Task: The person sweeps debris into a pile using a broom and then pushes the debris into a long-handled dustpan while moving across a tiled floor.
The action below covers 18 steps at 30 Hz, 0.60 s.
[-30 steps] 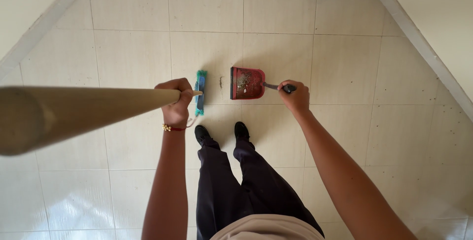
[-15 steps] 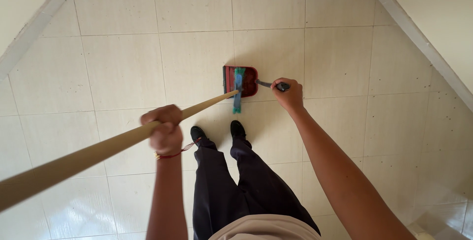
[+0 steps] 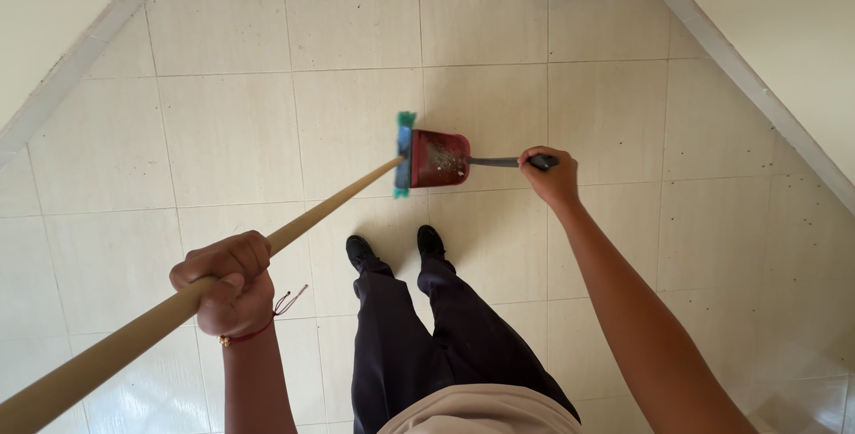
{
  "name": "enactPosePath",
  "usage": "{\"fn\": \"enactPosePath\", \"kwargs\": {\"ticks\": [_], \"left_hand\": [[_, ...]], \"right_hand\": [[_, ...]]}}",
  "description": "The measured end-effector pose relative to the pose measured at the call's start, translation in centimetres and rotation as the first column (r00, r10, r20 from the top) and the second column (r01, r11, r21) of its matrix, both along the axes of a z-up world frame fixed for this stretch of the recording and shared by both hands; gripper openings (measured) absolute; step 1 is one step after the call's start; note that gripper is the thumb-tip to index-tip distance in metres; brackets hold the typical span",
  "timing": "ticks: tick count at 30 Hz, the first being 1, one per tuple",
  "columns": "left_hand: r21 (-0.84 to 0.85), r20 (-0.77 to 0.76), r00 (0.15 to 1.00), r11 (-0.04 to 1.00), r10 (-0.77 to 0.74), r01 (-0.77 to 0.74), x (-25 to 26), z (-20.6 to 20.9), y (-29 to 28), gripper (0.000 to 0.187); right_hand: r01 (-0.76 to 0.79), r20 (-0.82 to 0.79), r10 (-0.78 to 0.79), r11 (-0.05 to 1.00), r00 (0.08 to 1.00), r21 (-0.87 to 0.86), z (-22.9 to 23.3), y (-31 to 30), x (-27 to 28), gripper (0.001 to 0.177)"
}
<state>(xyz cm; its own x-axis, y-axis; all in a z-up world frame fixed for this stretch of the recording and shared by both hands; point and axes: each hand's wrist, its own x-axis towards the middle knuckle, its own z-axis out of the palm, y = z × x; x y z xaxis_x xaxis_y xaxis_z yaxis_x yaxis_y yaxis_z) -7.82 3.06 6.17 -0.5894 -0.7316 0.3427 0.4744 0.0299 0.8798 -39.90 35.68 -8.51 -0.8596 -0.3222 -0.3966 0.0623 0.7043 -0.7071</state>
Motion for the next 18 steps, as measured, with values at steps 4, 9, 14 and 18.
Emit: {"fn": "enactPosePath", "kwargs": {"ticks": [4, 9, 14, 18], "left_hand": [[-0.02, 0.028, 0.999, 1.0, 0.02, -0.019, -0.4, -1.1, -0.3, 0.023], [-0.092, 0.213, 0.976, 0.996, 0.037, -0.018, -1.8, -2.9, 0.1, 0.015], [-0.064, 0.237, 0.97, 0.997, 0.048, -0.034, -4.7, -5.5, 1.0, 0.016], [0.029, 0.208, 0.978, 0.999, 0.028, -0.034, -7.6, -7.1, 2.6, 0.016]], "right_hand": [[0.04, 0.038, -0.043, 0.998, 0.998, 0.053, 0.7, 0.9, -0.9, 0.005], [0.068, 0.009, -0.069, 0.997, 0.998, 0.044, -2.0, 2.2, -0.3, 0.005], [0.089, 0.002, -0.089, 0.994, 0.996, 0.067, -3.0, 2.4, 0.2, 0.006], [0.092, 0.011, -0.093, 0.994, 0.996, 0.067, -2.5, 1.5, 0.7, 0.007]]}}
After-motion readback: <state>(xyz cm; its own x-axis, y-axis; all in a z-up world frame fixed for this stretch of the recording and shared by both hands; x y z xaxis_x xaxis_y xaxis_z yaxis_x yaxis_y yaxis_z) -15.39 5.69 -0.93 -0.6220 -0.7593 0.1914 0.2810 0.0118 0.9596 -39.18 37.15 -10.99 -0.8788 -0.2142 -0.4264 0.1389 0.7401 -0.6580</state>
